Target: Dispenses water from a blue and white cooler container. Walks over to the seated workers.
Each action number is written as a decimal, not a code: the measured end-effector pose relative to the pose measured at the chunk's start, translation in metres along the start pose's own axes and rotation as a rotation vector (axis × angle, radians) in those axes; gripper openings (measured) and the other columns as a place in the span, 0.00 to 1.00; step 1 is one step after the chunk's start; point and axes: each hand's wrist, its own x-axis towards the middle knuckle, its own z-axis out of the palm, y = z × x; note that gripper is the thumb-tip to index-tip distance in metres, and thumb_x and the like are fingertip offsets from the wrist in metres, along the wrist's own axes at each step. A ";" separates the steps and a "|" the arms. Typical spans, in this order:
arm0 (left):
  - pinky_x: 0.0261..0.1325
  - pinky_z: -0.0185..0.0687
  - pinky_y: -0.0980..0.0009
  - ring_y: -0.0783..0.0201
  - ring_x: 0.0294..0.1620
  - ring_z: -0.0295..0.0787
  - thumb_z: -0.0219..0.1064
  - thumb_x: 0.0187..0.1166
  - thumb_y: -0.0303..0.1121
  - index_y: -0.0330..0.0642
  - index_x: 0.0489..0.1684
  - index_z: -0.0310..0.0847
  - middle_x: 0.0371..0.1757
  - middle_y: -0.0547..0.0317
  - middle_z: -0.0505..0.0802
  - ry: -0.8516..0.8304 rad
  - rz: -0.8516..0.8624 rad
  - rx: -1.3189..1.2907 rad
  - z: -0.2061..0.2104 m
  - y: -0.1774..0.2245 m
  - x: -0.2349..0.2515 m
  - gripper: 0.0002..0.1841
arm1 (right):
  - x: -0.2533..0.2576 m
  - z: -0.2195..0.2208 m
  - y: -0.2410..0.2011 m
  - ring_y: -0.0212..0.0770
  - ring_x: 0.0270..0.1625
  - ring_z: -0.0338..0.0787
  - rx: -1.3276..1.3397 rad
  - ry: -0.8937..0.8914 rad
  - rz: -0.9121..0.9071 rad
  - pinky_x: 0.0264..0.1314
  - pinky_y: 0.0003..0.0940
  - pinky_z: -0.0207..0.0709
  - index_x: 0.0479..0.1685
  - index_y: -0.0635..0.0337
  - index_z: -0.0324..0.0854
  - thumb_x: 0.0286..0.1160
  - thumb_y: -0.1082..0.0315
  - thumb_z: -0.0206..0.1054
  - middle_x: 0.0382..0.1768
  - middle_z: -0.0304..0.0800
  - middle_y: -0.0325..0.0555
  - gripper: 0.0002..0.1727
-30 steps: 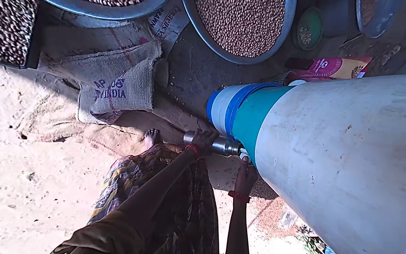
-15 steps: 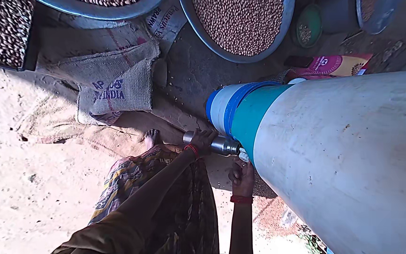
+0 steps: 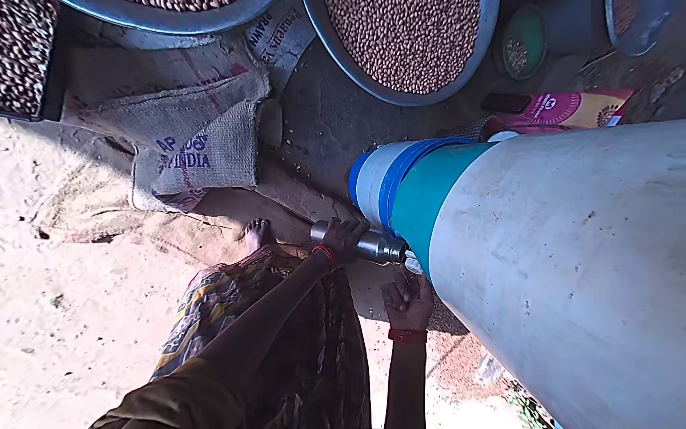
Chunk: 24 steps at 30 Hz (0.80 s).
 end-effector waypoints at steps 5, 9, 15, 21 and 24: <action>0.77 0.62 0.35 0.38 0.69 0.84 0.83 0.58 0.34 0.33 0.72 0.79 0.66 0.37 0.89 0.031 0.005 -0.037 -0.002 -0.005 -0.001 0.36 | -0.001 0.003 -0.003 0.17 0.06 0.58 -0.392 0.111 -0.131 0.10 0.12 0.54 0.42 0.61 0.79 0.97 0.65 0.31 0.09 0.66 0.25 0.27; 0.75 0.65 0.34 0.42 0.71 0.84 0.84 0.56 0.35 0.38 0.75 0.77 0.69 0.42 0.88 0.043 -0.009 -0.075 0.004 -0.025 0.001 0.39 | 0.001 0.019 0.004 0.17 0.07 0.55 -0.548 0.237 -0.257 0.11 0.11 0.51 0.35 0.62 0.75 0.95 0.68 0.38 0.07 0.58 0.24 0.22; 0.78 0.63 0.36 0.43 0.69 0.86 0.88 0.51 0.38 0.32 0.70 0.79 0.66 0.40 0.90 0.243 0.034 -0.253 -0.016 -0.047 -0.043 0.41 | 0.006 0.013 0.015 0.17 0.05 0.60 -0.077 0.002 -0.197 0.10 0.12 0.54 0.30 0.51 0.73 0.95 0.55 0.21 0.05 0.65 0.22 0.34; 0.71 0.74 0.41 0.42 0.63 0.89 0.83 0.52 0.46 0.25 0.64 0.81 0.61 0.37 0.92 0.559 0.165 -0.276 -0.041 -0.041 -0.097 0.40 | -0.015 0.010 0.010 0.20 0.07 0.66 -0.104 -0.155 0.034 0.12 0.15 0.61 0.45 0.52 0.81 0.92 0.47 0.16 0.08 0.73 0.24 0.41; 0.72 0.73 0.42 0.46 0.64 0.88 0.82 0.55 0.49 0.29 0.67 0.80 0.62 0.41 0.92 0.620 0.179 -0.281 -0.065 -0.024 -0.121 0.40 | -0.076 0.001 0.016 0.14 0.14 0.68 -0.526 -0.492 0.087 0.17 0.10 0.62 0.53 0.57 0.81 0.89 0.54 0.42 0.16 0.76 0.18 0.23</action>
